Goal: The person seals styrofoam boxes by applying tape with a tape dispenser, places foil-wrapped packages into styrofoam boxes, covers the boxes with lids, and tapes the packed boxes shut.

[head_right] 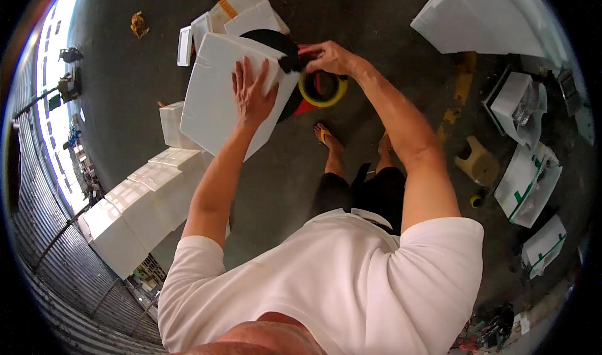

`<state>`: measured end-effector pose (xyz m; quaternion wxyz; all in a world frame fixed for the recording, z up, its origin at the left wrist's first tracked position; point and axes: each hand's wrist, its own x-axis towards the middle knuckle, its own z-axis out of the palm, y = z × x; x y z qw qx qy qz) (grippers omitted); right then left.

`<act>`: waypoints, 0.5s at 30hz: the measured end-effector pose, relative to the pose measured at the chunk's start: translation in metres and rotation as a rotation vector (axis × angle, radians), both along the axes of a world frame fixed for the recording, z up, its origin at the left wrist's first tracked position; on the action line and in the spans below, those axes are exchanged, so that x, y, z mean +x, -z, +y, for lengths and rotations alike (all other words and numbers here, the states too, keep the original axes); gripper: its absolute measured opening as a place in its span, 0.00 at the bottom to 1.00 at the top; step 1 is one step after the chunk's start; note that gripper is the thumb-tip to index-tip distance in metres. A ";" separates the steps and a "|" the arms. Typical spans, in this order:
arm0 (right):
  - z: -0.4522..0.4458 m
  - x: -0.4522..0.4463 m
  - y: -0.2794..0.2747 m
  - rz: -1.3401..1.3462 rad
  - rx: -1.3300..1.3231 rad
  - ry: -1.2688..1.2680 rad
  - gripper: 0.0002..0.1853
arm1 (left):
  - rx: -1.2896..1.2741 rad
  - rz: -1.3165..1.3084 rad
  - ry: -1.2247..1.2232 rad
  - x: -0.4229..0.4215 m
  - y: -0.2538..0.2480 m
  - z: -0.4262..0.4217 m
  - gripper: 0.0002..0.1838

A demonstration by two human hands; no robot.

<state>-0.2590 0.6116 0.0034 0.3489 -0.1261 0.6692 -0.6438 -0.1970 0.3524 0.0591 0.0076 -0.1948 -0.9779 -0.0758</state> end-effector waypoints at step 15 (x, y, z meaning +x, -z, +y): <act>-0.049 -0.107 0.008 0.060 -0.015 -0.062 0.31 | 0.095 0.058 -0.176 -0.035 0.020 -0.014 0.35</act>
